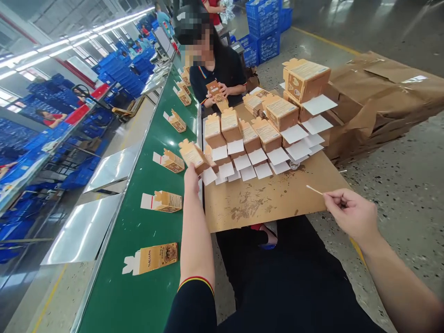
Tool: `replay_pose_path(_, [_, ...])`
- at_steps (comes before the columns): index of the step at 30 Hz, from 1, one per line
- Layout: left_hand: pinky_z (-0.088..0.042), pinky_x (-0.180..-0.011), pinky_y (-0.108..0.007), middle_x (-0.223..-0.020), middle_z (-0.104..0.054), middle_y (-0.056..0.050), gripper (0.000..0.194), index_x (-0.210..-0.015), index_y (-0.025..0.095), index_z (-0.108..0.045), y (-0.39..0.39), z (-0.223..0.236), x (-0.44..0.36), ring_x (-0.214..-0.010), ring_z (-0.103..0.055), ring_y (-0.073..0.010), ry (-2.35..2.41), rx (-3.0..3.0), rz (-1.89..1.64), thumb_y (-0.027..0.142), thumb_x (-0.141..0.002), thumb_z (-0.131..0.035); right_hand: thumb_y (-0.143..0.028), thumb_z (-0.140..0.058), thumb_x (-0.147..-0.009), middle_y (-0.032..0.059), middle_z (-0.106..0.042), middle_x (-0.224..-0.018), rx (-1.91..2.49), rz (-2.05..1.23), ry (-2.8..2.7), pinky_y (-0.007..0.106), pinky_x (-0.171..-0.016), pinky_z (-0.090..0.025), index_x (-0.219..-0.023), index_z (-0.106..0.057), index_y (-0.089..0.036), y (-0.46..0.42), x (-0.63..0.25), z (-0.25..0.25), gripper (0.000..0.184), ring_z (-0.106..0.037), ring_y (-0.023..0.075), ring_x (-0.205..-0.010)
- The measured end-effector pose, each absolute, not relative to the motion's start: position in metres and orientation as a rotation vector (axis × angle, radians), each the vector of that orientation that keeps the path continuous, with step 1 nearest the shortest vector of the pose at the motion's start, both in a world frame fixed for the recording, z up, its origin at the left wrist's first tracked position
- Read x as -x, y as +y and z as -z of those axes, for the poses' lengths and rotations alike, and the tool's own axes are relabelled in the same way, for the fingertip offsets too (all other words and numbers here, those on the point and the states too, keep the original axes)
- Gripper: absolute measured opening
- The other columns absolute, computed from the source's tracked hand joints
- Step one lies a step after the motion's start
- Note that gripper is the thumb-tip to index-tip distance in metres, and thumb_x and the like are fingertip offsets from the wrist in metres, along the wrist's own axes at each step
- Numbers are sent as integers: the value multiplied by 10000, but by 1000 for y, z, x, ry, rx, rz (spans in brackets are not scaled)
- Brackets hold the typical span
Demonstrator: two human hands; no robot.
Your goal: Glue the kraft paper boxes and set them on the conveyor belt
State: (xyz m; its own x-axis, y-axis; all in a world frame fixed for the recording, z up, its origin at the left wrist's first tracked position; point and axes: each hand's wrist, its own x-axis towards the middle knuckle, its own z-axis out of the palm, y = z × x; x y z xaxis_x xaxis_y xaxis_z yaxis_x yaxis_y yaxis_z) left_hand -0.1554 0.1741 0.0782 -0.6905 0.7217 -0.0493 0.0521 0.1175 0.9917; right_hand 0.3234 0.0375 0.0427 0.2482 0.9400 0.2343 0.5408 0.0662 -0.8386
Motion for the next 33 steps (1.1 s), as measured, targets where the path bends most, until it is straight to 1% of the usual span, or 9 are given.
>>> replay_pose_path(3, [-665,-1078,-434,-1380,-794,-151,471,-1268,212,-753,123,-77,154,-1336,-779,-325,1763,-712,-1765,529,-922,-794,-540,-699,-1006,63,-657,-688,1588,-479,-1531,387,-626,-508,-825,-729,-261,70,-325,-57,334,-606,217,-600])
replay_pose_path(6, [-648,-1148,-469,-1486,-769,-155,629,-1354,232,-752,67,-66,140,-1431,-733,-365,1563,-804,-1812,507,-813,-916,-371,-691,-1002,37,-622,-673,1596,-465,-1784,351,-606,-422,-782,-635,-269,114,-320,-67,249,-550,192,-599])
replay_pose_path(9, [-638,-1184,-558,-1505,-765,-172,774,-1384,255,-735,20,-46,117,-1458,-718,-412,1521,-807,-1715,538,-724,-1024,-258,-689,-979,1,-548,-612,1626,-478,-1942,323,-573,-304,-702,-497,-297,153,-311,-67,340,-457,160,-572])
replay_pose_path(14, [-616,-1221,-557,-1503,-769,-186,939,-1444,277,-695,-19,-9,83,-1455,-733,-402,1560,-760,-1618,627,-664,-1084,-226,-708,-995,-30,-459,-568,1647,-484,-2005,319,-585,-225,-656,-424,-315,188,-301,-55,451,-323,133,-560])
replay_pose_path(18, [-614,-1219,-574,-1459,-783,-197,994,-1442,253,-676,-20,1,72,-1429,-751,-403,1577,-732,-1623,636,-630,-1102,-217,-738,-982,-20,-458,-566,1665,-481,-1994,333,-600,-252,-671,-439,-309,184,-310,-54,442,-316,150,-567])
replay_pose_path(23, [-612,-1226,-523,-1474,-764,-197,955,-1397,255,-632,-4,-3,64,-1423,-756,-360,1604,-770,-1544,632,-653,-1099,-349,-719,-1012,51,-681,-722,1580,-513,-1793,351,-665,-430,-845,-654,-266,126,-302,-55,197,-574,203,-654])
replay_pose_path(26, [-638,-1191,-507,-1439,-769,-186,972,-1376,265,-595,4,-6,58,-1348,-795,-342,1637,-803,-1516,612,-632,-1115,-412,-670,-1021,42,-723,-743,1419,-807,-1733,326,-635,-480,-894,-724,-238,76,-261,-43,223,-625,188,-637])
replay_pose_path(29, [-656,-1165,-518,-1387,-783,-170,973,-1364,269,-571,7,-9,54,-1295,-818,-337,1629,-839,-1510,580,-627,-1126,-344,-614,-1020,8,-683,-696,1233,-973,-1837,298,-622,-462,-855,-694,-246,45,-212,-23,207,-609,166,-606])
replay_pose_path(33, [-646,-1182,-528,-1351,-794,-169,929,-1366,259,-587,5,-12,55,-1320,-806,-347,1641,-891,-1508,561,-664,-1113,-217,-573,-1014,-1,-632,-681,1165,-911,-1983,293,-647,-431,-814,-585,-255,41,-175,2,204,-593,171,-629])
